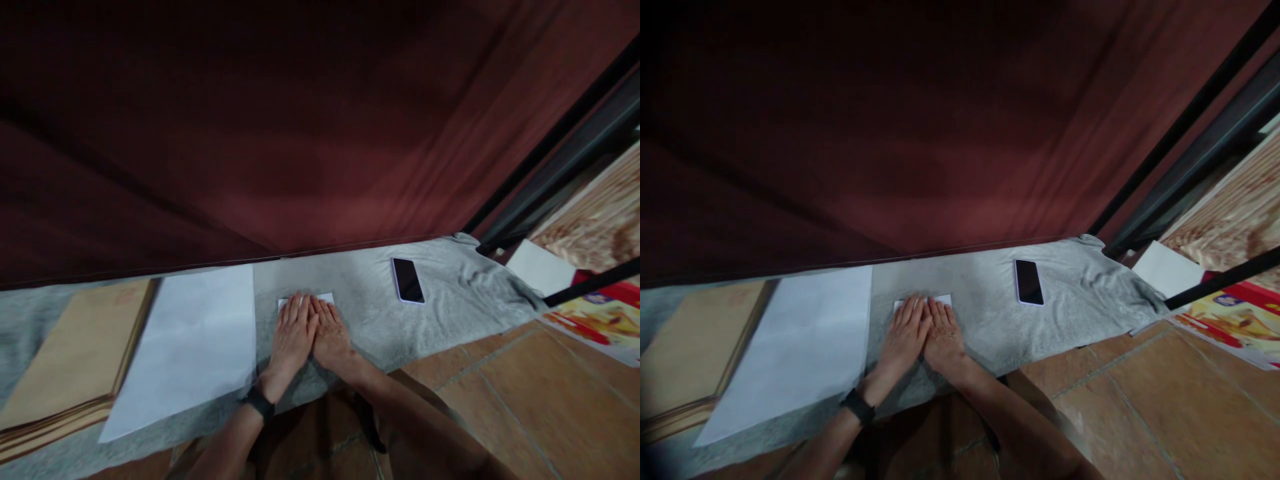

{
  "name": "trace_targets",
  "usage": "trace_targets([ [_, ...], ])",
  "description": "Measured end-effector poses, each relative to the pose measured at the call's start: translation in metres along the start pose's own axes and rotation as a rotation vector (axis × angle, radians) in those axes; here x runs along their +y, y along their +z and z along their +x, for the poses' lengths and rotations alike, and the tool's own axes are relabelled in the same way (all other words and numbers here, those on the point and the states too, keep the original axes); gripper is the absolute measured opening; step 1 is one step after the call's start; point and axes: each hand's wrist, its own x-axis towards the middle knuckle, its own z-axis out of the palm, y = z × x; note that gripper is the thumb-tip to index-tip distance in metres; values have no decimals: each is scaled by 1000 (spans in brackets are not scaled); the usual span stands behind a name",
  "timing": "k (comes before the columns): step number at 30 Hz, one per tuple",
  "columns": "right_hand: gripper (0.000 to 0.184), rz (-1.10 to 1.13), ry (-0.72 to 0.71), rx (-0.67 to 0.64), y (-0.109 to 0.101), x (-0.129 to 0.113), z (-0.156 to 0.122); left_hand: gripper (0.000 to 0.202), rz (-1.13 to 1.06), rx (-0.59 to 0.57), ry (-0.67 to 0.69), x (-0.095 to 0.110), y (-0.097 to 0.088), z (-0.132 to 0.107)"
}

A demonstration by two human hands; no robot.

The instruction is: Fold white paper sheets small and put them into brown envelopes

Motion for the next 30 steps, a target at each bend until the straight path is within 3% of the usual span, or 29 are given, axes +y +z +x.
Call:
trace_targets([
  [3,60,-8,-4,-21,1,0,0,63,-5,-62,-32,0,16,-5],
  [7,55,8,27,-6,4,0,1,64,39,-75,-96,-7,21,-10],
  [19,55,27,190,-51,-4,42,-3,65,115,-8,-162,-8,20,-16],
  [30,56,27,224,-98,-18,47,-4,60,124,-20,-195,-2,7,-20],
])
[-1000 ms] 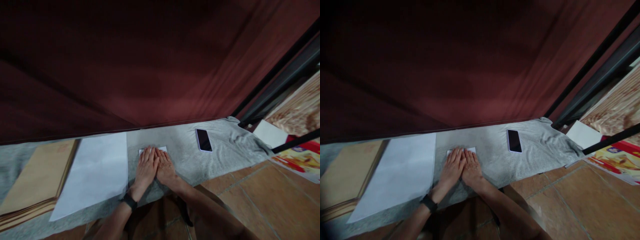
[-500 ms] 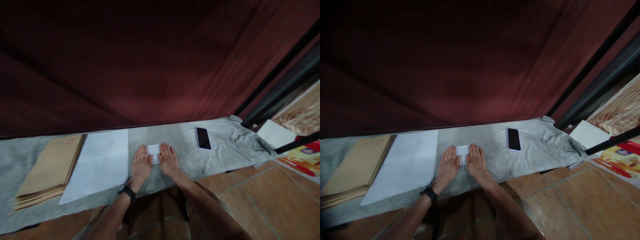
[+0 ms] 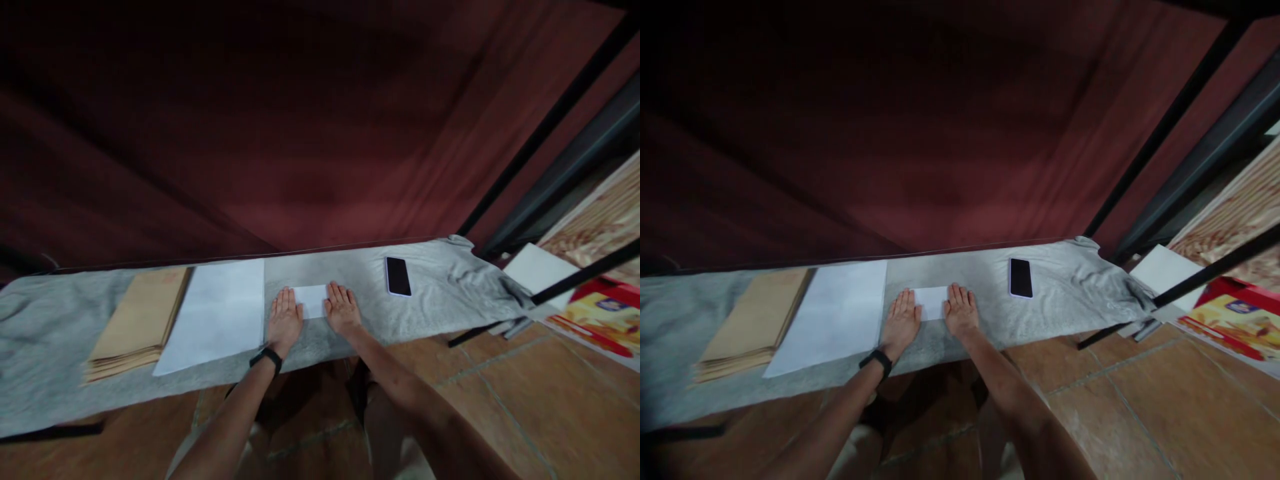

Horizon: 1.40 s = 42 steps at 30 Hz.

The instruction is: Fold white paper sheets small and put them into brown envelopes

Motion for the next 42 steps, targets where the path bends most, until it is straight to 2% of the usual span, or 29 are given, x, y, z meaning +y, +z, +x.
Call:
trace_targets([
  [13,56,-3,-23,59,6,8,0,63,-5,-1,82,-2,4,-4],
  [19,56,-10,-29,89,7,10,0,60,-40,100,160,-1,5,-7],
  [25,54,-16,-47,122,8,12,-2,58,-105,12,272,-2,6,-7],
  [30,55,44,-47,205,3,9,-4,59,-99,26,279,-4,9,-10],
  [32,54,90,-136,216,3,1,-5,59,-90,13,280,-4,8,-10],
  [35,51,123,-299,152,10,-16,-4,59,-75,-19,267,-3,8,-11],
  [38,51,53,-283,95,19,-23,-1,59,-58,-35,202,-1,8,-14],
  [42,53,-36,-186,99,18,-6,2,61,-26,-46,106,2,6,-22],
])
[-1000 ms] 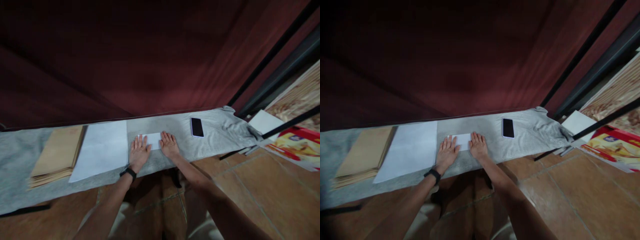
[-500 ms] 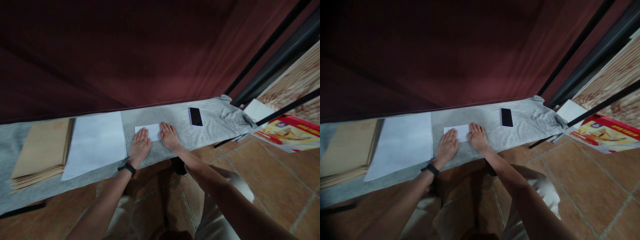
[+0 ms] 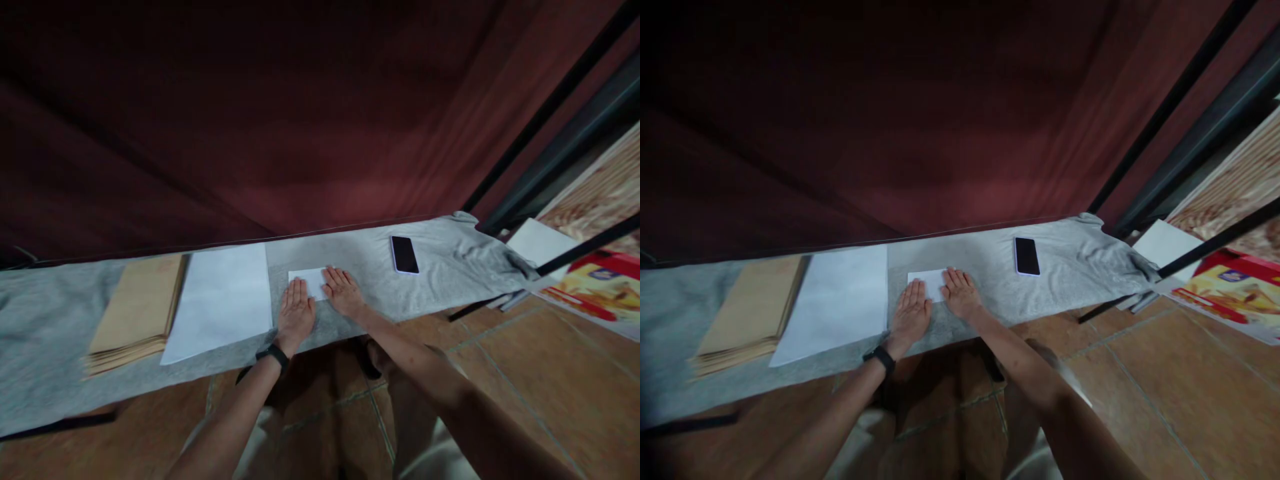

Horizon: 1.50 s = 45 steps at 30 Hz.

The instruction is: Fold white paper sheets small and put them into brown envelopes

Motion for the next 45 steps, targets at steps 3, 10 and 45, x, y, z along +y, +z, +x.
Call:
trace_targets([
  [3,53,-40,35,2,-3,16,-4,61,15,-7,-57,2,-2,-6],
  [10,50,73,154,106,-4,19,2,64,11,38,-100,3,-2,-14],
  [45,57,-25,51,52,-2,2,-1,59,-129,123,48,-5,-11,-5],
])
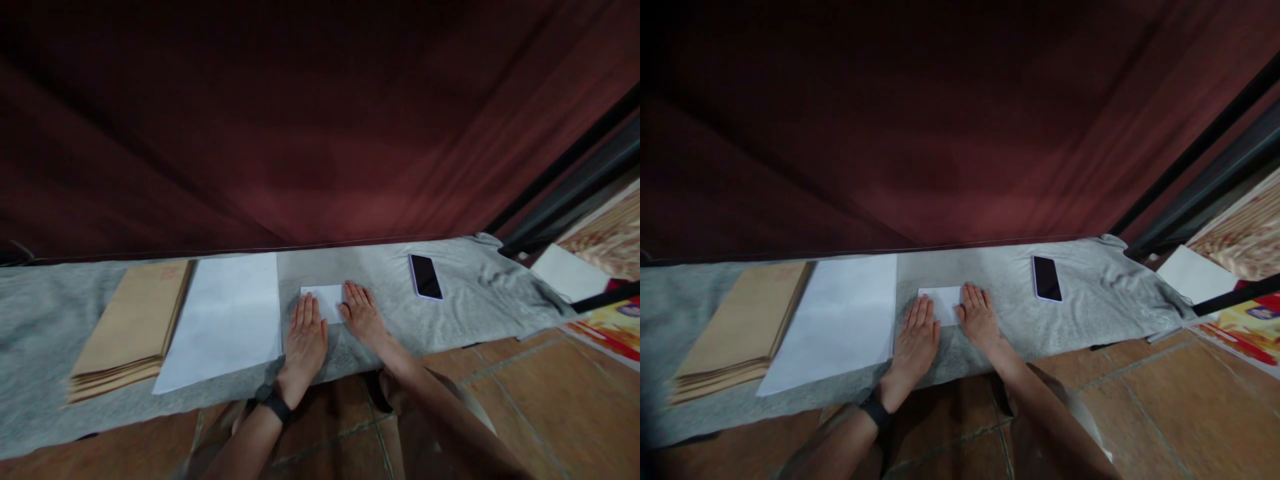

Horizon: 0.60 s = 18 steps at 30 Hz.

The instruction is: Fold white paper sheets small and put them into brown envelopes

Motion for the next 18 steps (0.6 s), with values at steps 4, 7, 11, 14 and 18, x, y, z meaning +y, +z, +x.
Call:
trace_targets([
  [4,54,61,-141,-47,-3,-13,-2,60,-61,16,110,10,3,9],
  [7,54,83,-218,-90,0,-17,-8,59,-49,-29,106,10,10,13],
  [11,56,57,-205,-78,3,-12,-16,61,-10,-77,77,2,18,11],
  [14,60,36,-158,-54,0,-3,-19,62,0,-61,43,-5,20,9],
  [18,69,10,-167,-57,-8,7,-20,61,-40,-47,-26,-13,17,11],
])
